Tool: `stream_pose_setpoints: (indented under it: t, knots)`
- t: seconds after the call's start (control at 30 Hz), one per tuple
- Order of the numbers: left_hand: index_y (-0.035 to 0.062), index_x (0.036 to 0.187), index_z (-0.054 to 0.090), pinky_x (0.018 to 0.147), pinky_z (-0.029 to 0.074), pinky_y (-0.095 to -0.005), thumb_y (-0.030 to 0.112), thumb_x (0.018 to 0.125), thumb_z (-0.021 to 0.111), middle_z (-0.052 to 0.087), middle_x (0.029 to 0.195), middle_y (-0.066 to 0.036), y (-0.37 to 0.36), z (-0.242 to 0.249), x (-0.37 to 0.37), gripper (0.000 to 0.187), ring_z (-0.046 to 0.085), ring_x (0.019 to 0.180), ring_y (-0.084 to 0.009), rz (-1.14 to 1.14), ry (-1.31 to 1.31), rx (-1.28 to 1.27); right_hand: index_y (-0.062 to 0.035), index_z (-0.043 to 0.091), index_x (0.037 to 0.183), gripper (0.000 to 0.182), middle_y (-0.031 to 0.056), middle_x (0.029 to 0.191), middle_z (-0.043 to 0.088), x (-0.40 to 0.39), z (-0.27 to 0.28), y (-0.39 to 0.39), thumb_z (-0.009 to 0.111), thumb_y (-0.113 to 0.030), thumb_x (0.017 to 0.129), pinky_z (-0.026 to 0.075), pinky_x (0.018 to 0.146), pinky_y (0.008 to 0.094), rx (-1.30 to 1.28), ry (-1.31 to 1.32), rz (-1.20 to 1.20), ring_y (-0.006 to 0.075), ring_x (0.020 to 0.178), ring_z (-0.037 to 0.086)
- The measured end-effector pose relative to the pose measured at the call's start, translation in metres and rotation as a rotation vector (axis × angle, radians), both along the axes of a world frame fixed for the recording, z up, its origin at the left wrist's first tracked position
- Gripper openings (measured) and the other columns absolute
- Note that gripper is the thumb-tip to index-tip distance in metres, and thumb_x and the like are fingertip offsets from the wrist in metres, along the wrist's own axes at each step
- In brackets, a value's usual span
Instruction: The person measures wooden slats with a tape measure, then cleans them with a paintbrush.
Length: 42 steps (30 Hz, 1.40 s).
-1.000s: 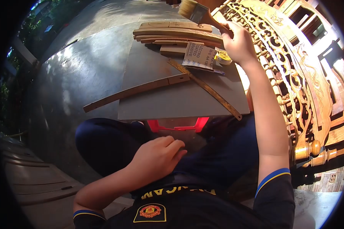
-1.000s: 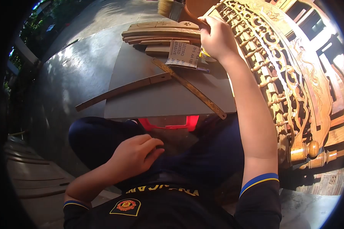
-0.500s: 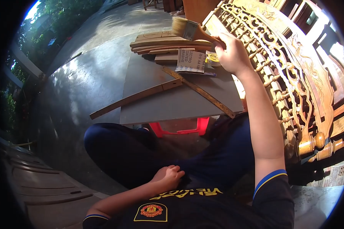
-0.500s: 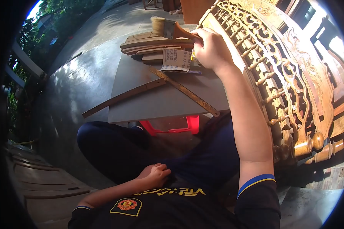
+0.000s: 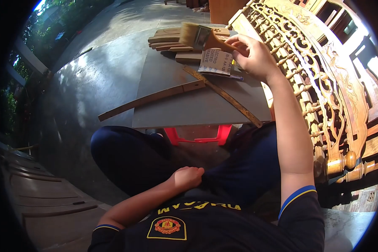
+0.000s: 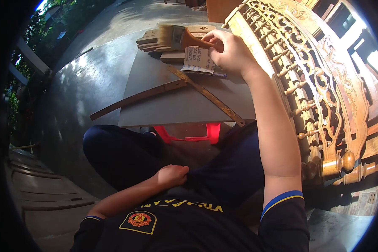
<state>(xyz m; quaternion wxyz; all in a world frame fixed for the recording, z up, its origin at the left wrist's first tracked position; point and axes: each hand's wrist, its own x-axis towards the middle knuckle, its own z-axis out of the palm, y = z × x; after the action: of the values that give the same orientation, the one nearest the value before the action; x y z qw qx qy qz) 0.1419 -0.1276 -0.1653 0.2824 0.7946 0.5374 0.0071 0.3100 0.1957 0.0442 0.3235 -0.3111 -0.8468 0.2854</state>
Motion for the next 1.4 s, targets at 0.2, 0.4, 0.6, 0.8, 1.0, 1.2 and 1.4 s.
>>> stream_pose_setpoints:
  t: [0.2,0.4,0.6,0.8,1.0,1.2,1.4]
  knots:
    - [0.009,0.097,0.07,0.073,0.059,-0.0445,0.028,0.098,0.076,0.072,0.084,-0.01,0.044,0.146,-0.024,0.02,0.074,0.078,-0.0335,0.027,-0.351,0.046,0.0006,0.073,0.121,0.029,0.0121,0.11,0.079,0.014,0.021,-0.038,0.079,-0.011,0.094,0.06,0.092,0.0302,-0.302,0.22,0.213,0.0163,0.103,0.075]
    - [0.0072,0.106,0.074,0.082,0.058,-0.0435,0.027,0.093,0.082,0.07,0.1,-0.011,0.135,0.184,-0.104,0.025,0.073,0.092,-0.029,0.271,0.051,0.621,0.0011,0.07,0.111,0.024,0.0079,0.093,0.075,0.015,0.036,-0.051,0.078,-0.015,0.096,0.061,0.07,0.0271,-0.383,0.482,0.185,0.0132,0.076,0.073]
    - [0.0053,0.123,0.075,0.091,0.056,-0.0486,0.023,0.099,0.075,0.067,0.117,-0.015,0.158,0.161,-0.122,0.03,0.071,0.103,-0.0377,0.289,0.147,0.468,-0.0013,0.066,0.109,0.02,0.0061,0.085,0.071,-0.007,0.037,-0.072,0.07,-0.019,0.101,0.06,0.064,0.0288,-0.298,0.522,0.019,0.012,0.073,0.071]
    - [0.0042,0.13,0.071,0.087,0.058,-0.0473,0.017,0.102,0.071,0.064,0.121,-0.013,0.162,0.159,-0.108,0.031,0.072,0.098,-0.037,0.354,-0.012,0.603,-0.0038,0.062,0.11,0.019,0.0007,0.08,0.07,-0.024,0.009,-0.083,0.07,-0.02,0.105,0.051,0.069,0.0223,0.112,0.3,0.01,0.0053,0.074,0.067]
    - [0.0029,0.137,0.066,0.087,0.059,-0.0469,0.016,0.103,0.069,0.061,0.127,-0.012,0.186,0.14,-0.111,0.036,0.072,0.101,-0.0357,0.263,-0.019,0.857,-0.0038,0.062,0.11,0.012,0.0019,0.08,0.069,-0.033,0.014,-0.073,0.065,-0.015,0.107,0.051,0.068,0.0217,0.214,0.312,0.05,0.0062,0.07,0.066]
    - [0.0031,0.142,0.065,0.091,0.06,-0.0456,0.016,0.103,0.069,0.067,0.125,-0.012,0.184,0.144,-0.115,0.042,0.071,0.108,-0.0349,0.285,0.026,0.911,-0.0028,0.062,0.107,0.017,0.0033,0.09,0.069,-0.036,0.007,-0.074,0.067,-0.019,0.106,0.058,0.074,0.0268,0.07,0.547,-0.018,0.0112,0.08,0.072]
    - [0.0029,0.143,0.065,0.091,0.06,-0.0453,0.015,0.103,0.069,0.068,0.125,-0.013,0.188,0.151,-0.113,0.042,0.073,0.105,-0.0356,0.31,0.001,0.903,0.0,0.06,0.112,0.017,0.0052,0.094,0.07,-0.031,0.003,-0.07,0.064,-0.017,0.109,0.064,0.078,0.0268,0.027,0.494,0.071,0.0138,0.087,0.078]
